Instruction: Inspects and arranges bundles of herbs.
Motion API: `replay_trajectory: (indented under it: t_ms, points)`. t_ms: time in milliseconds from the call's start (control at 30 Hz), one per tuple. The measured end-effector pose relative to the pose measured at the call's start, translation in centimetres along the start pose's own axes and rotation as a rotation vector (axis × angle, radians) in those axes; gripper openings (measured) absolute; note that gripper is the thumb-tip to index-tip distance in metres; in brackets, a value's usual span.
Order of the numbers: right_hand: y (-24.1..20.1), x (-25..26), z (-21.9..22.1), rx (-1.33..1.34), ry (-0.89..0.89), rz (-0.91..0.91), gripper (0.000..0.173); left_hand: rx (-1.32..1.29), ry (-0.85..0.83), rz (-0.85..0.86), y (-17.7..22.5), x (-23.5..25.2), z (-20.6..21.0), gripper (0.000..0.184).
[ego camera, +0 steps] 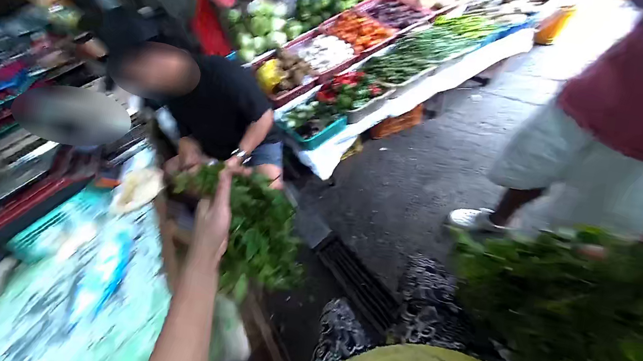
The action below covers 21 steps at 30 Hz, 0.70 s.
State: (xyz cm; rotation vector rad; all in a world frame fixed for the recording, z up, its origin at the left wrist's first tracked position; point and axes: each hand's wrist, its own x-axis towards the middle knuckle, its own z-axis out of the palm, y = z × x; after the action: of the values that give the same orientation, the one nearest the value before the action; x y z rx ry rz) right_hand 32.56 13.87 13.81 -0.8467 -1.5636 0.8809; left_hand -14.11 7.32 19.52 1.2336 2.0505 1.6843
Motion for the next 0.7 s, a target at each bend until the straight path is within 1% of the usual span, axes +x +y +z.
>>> replay_trajectory:
  t_ms: [67,100,133,167,200,233,300,333,400,433,533,633,700]
  points:
    - [-0.5,-0.3,-0.8,-0.078,0.035,-0.039,0.026,-0.121,-0.218,0.197,-0.1,-1.0,4.2,0.038]
    - [-0.4,-0.1,-0.4,-0.049,0.016,-0.061,0.025,-0.152,-0.270,0.243,0.1,-1.7,4.8,0.039]
    - [-0.2,0.5,1.1,-0.001,-0.025,-0.086,0.024,-0.155,-0.293,0.263,0.4,-2.6,4.8,0.041]
    - [-0.6,1.3,2.0,0.023,-0.056,-0.111,0.024,-0.177,-0.341,0.278,0.8,-3.5,5.9,0.044]
    - [-1.2,1.5,1.8,0.014,-0.061,-0.137,0.024,-0.230,-0.416,0.303,1.6,-4.6,8.3,0.043]
    - [-1.5,1.3,1.4,0.008,-0.063,-0.159,0.024,-0.280,-0.518,0.336,2.7,-5.7,10.6,0.042]
    - [-1.5,1.3,2.6,0.045,-0.090,-0.191,0.023,-0.343,-0.696,0.357,4.3,-7.4,12.1,0.037]
    - [-1.7,1.5,3.5,0.061,-0.116,-0.203,0.024,-0.378,-0.789,0.335,4.5,-7.9,12.7,0.040]
    - [-2.7,1.7,3.8,0.037,-0.132,-0.236,0.024,-0.439,-0.949,0.350,4.9,-8.7,15.2,0.048]
    - [-3.0,1.7,4.0,0.028,-0.134,-0.256,0.025,-0.432,-0.978,0.363,5.2,-9.2,16.0,0.050]
    - [-3.2,1.9,4.5,0.016,-0.134,-0.298,0.028,-0.337,-0.943,0.371,6.7,-10.9,16.5,0.043]
    - [-3.1,2.1,4.5,-0.004,-0.103,-0.332,0.029,-0.410,-0.974,0.438,7.1,-11.6,17.6,0.036]
    - [-3.0,2.2,4.6,-0.014,-0.086,-0.351,0.029,-0.452,-1.012,0.525,7.0,-11.7,18.5,0.037]
